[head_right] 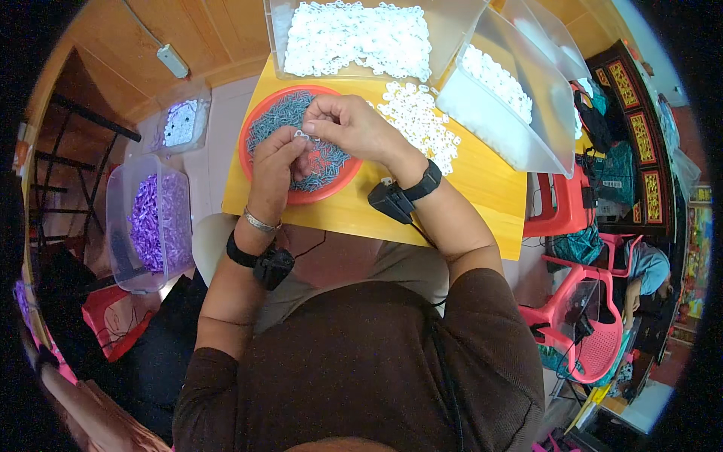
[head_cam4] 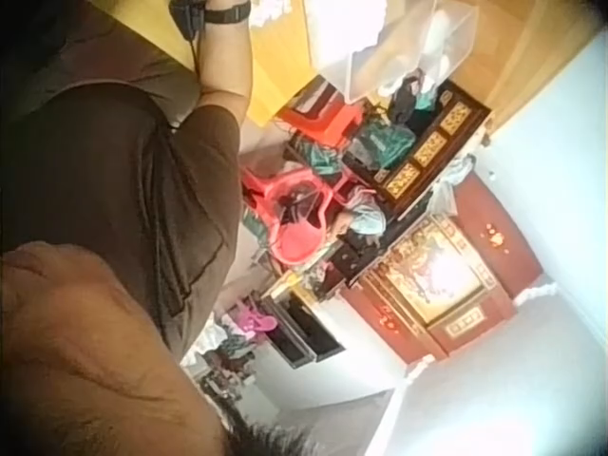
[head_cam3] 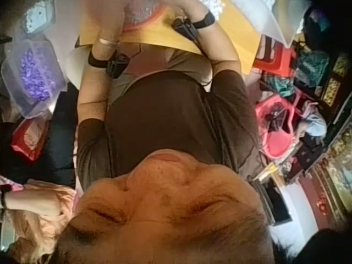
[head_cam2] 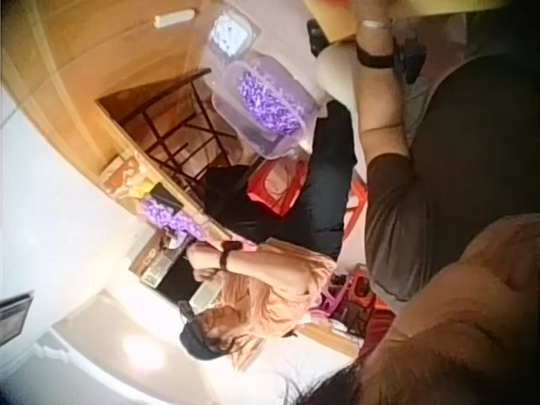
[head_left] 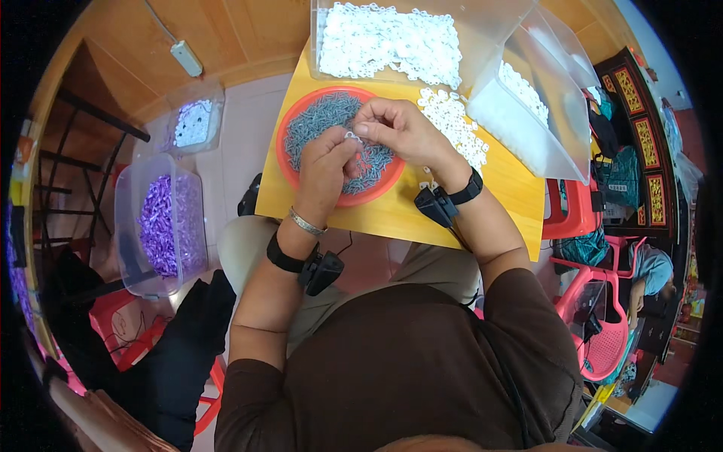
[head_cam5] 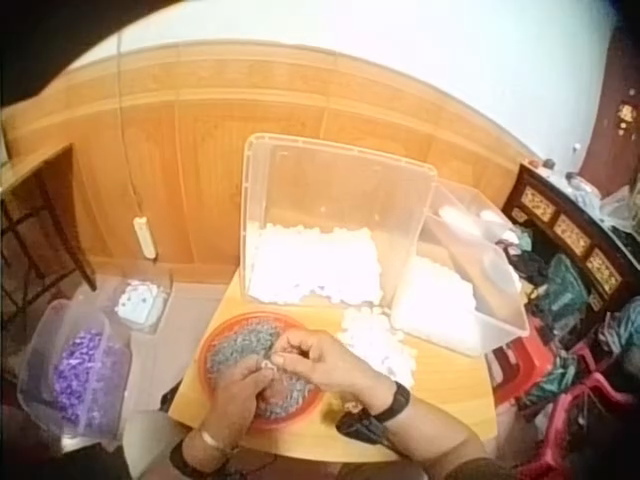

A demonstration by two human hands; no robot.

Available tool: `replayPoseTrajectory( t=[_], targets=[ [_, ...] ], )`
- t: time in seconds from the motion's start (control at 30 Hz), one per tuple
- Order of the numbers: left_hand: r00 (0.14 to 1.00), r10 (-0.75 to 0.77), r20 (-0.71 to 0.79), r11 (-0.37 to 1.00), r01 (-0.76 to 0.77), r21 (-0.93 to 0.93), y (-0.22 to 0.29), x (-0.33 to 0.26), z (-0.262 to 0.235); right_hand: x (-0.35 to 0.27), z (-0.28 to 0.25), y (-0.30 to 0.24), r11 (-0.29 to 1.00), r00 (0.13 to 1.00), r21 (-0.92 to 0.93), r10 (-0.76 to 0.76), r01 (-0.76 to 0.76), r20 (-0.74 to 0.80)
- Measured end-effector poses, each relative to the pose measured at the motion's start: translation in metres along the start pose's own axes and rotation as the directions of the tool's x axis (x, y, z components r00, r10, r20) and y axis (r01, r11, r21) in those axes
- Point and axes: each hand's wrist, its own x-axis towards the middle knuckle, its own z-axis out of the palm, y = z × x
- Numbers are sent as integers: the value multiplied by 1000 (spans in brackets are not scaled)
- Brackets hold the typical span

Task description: Assembling small white plastic components onto metal jump rings by hand.

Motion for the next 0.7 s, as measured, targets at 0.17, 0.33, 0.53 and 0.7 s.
replayPoseTrajectory(
  t=[0.17, 0.33, 0.53, 0.7],
  targets=[
    [1000, 25, 8, 999, -26, 36, 0, 0, -2, -2, 1, 2, 985, 998, -159, -63, 63, 3],
    [999, 49, 19, 997, -50, 66, 2, -3, -2, -3, 2, -3, 934, 995, -345, -102, 95, -1],
    [998, 41, 37, 997, -43, 67, 4, -4, -4, -4, 2, -11, 929, 999, -369, -16, 34, 51],
    [999, -4, 52, 999, 1, 51, 5, -4, -6, -1, 2, -9, 920, 998, -391, -9, 30, 54]
  ],
)
